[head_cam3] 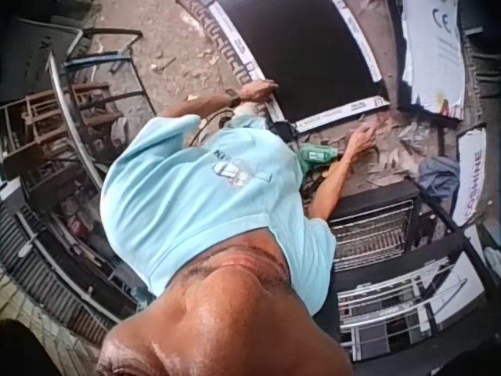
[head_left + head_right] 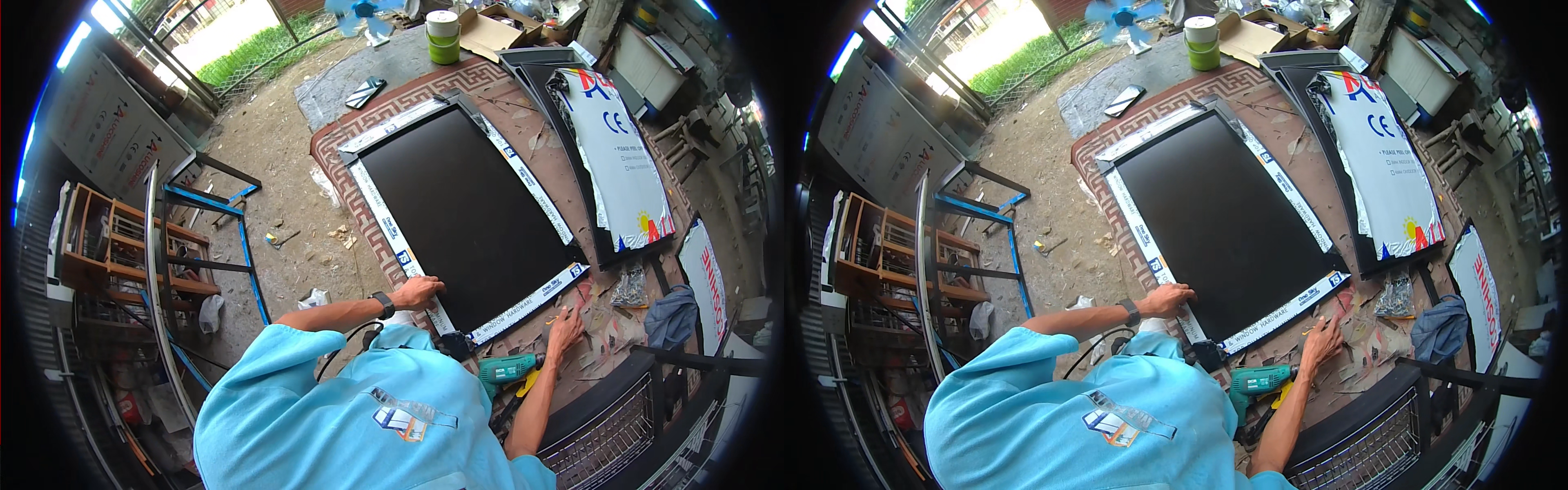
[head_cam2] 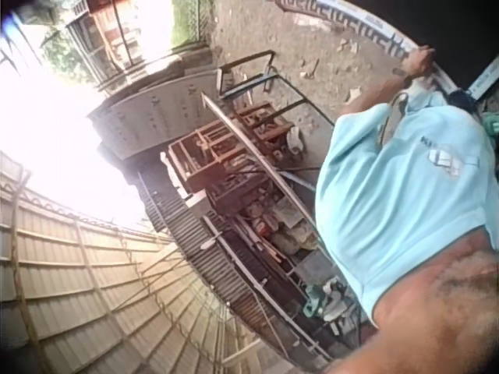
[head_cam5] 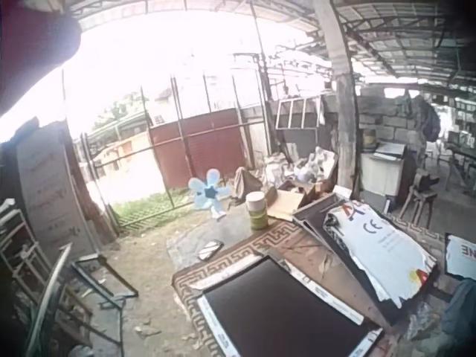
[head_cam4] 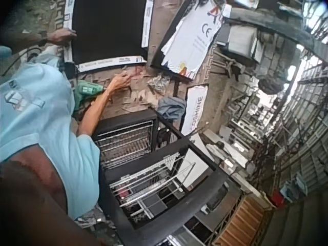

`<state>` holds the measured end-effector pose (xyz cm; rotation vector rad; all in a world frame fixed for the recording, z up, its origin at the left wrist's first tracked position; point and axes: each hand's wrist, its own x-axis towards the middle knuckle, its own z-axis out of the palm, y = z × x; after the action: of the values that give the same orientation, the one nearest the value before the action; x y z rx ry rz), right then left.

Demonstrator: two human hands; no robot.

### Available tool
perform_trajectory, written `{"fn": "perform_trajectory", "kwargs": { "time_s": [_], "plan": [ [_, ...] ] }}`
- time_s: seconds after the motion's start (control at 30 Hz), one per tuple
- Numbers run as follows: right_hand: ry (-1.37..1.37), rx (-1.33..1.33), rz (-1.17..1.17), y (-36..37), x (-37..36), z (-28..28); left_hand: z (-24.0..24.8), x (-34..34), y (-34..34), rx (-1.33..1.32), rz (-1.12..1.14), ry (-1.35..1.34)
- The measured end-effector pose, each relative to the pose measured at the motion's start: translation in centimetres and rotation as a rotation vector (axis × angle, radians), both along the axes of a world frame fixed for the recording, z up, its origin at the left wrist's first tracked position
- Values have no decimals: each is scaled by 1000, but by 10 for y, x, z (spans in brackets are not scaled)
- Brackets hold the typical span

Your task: Measure and mark a black panel using a tape measure and pencil.

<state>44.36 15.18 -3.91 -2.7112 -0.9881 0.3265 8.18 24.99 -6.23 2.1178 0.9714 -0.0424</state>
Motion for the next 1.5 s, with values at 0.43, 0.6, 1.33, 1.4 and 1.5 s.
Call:
{"fn": "perform_trajectory", "kwargs": {
  "time_s": [0.43,0.6,1.33,1.4,1.5],
  "plan": [
    [-102,135,226,-32,-233,-20,7,-33,44,-463,-126,-214],
    [-272,85,68,-24,-244,-38,22,-62,107,-413,-125,-201],
    [-327,37,-383,-25,-269,-61,6,-148,203,-135,25,45],
    [-290,54,-395,-29,-265,-57,5,-143,197,-160,46,33],
    [-301,63,-370,-21,-266,-60,6,-148,202,-100,40,44]
  ]
}}
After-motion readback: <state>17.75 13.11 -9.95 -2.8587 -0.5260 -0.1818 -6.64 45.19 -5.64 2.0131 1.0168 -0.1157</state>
